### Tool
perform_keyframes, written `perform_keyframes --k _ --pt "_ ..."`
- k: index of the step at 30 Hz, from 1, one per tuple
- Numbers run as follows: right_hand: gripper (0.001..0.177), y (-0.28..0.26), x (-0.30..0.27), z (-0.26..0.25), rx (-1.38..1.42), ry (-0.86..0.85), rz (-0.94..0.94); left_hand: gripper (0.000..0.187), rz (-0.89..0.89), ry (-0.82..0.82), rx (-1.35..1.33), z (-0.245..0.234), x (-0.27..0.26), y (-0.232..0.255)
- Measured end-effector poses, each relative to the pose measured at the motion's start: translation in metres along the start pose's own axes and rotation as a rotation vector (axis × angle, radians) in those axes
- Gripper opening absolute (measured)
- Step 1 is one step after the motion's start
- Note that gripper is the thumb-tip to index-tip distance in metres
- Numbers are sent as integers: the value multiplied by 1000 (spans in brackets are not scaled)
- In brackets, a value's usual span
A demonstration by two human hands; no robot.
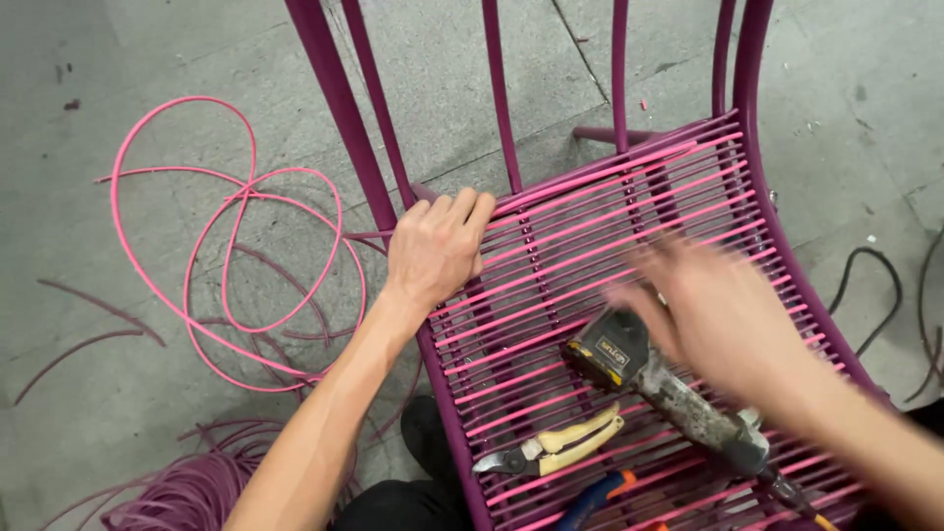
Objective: Weaving and securing pink plastic tubing onto a purple chair frame using a staple gun and pliers.
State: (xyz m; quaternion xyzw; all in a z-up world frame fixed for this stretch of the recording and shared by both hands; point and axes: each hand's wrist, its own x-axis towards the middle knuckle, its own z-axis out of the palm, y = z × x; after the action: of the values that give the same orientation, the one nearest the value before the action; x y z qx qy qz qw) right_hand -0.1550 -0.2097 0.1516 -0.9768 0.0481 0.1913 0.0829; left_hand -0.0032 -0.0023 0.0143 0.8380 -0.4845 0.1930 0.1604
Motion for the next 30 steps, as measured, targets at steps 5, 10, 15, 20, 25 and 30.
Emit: perform_keyframes --k 5,10,15,20,25,30 --pt "22 12 110 24 319 517 -600 35 -32 15 12 -3 1 2" --pt "17 8 143 50 530 423 -454 17 -83 20 57 -19 -9 7" --pt "14 1 141 55 470 510 -392 46 -342 -5 -105 -56 -21 30" --pt "12 -7 138 53 483 467 -317 32 -422 58 -97 -50 -44 27" --pt "8 -9 136 65 368 587 -330 18 -621 -149 -254 -66 -36 15" --pt "4 -10 136 66 401 533 -277 18 -636 -51 -833 -78 -46 -6"
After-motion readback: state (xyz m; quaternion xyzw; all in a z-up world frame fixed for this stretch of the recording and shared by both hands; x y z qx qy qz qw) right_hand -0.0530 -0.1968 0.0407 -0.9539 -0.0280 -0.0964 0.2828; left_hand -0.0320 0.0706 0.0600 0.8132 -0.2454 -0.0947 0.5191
